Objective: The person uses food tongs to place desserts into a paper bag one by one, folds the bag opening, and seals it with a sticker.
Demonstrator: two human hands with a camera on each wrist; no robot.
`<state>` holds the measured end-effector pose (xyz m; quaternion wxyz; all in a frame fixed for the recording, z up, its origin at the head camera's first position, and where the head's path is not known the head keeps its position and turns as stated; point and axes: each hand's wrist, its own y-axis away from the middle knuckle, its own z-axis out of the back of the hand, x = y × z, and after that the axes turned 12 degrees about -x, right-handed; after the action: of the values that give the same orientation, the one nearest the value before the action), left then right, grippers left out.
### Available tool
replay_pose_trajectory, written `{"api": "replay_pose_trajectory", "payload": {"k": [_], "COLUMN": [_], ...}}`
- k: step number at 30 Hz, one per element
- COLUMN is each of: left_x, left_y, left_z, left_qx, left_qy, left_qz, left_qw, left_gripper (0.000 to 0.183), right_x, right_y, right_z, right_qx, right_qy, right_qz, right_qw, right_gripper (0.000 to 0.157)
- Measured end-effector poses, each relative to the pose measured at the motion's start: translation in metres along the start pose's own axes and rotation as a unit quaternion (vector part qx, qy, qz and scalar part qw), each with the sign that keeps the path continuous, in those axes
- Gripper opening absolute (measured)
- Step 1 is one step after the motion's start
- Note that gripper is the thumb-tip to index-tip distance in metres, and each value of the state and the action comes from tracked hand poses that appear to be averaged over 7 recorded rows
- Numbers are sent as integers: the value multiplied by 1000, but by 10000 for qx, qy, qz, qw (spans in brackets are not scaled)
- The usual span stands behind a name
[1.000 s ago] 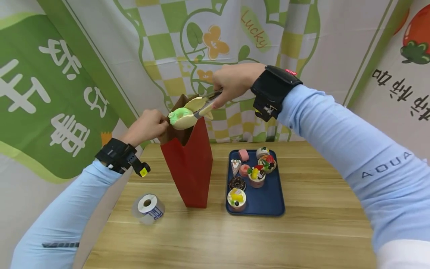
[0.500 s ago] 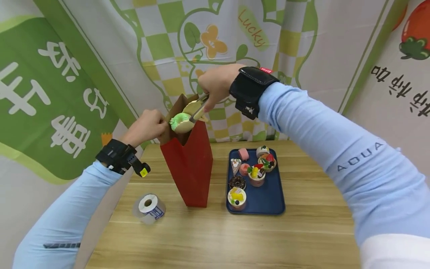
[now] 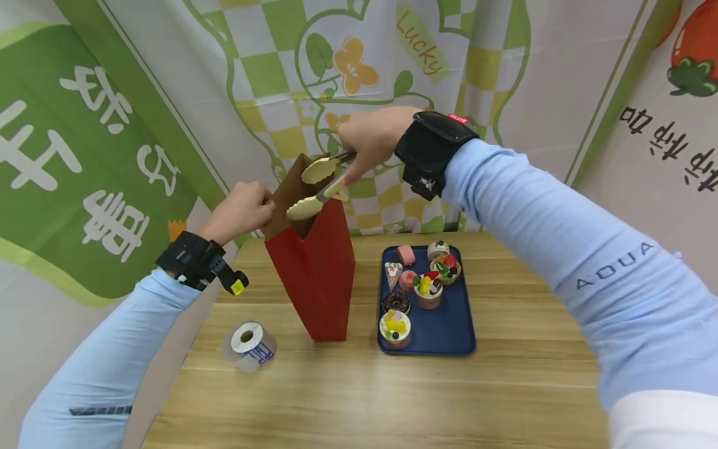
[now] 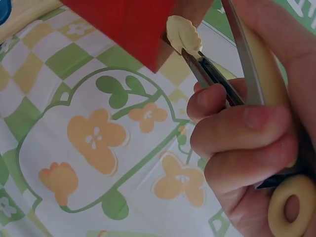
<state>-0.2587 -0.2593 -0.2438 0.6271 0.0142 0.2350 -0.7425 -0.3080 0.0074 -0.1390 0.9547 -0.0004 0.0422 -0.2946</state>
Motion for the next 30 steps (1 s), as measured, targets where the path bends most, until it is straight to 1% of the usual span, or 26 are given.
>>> {"api": "replay_pose_trajectory", "payload": {"k": [4, 7, 8, 9, 11, 14, 16, 19, 23, 25, 27, 30], "left_x": [2, 4, 4, 4, 5, 5, 5, 4, 4, 4, 4, 4], "left_y": [0, 1, 1, 1, 2, 2, 1, 1, 0, 0, 0, 0], "left_z": [-1, 0, 0, 0, 1, 1, 1, 0, 0, 0, 0, -2], "left_qx": [61, 119, 129, 141, 144, 92, 52, -16, -45, -62, -80, -68], "left_qy": [45, 95, 120, 143, 167, 212, 246, 274, 247, 254, 245, 274], "left_qz": [82, 165, 192, 204, 217, 209, 197, 182, 230, 253, 259, 266], "left_qw": [9999, 9997, 9997, 9996, 9995, 9995, 9995, 9995, 9994, 9993, 9993, 9992], "left_gripper": [31, 31, 32, 32, 33, 34, 34, 34, 35, 35, 36, 35], "right_x": [-8, -16, -19, -22, -28, -35, -37, -38, -36, -35, -34, -39], "right_y": [13, 26, 31, 37, 48, 71, 88, 116, 151, 168, 185, 208], "right_z": [-1, -3, -5, -7, -12, -22, -31, -50, -84, -103, -123, -158], "right_qx": [-219, -338, -392, -456, -657, -1069, -1376, -1808, -2297, -2413, -2418, -2392], "right_qy": [-199, -335, -382, -434, -584, -771, -925, -1076, -1218, -1270, -1298, -1291], "right_qz": [-34, -118, -125, -136, -174, -336, -566, -903, -1179, -1350, -1589, -1769], "right_qw": [9996, 9988, 9984, 9979, 9960, 9907, 9845, 9734, 9584, 9526, 9484, 9459], "right_gripper": [46, 43, 44, 49, 53, 70, 70, 69, 66, 67, 69, 67]}}
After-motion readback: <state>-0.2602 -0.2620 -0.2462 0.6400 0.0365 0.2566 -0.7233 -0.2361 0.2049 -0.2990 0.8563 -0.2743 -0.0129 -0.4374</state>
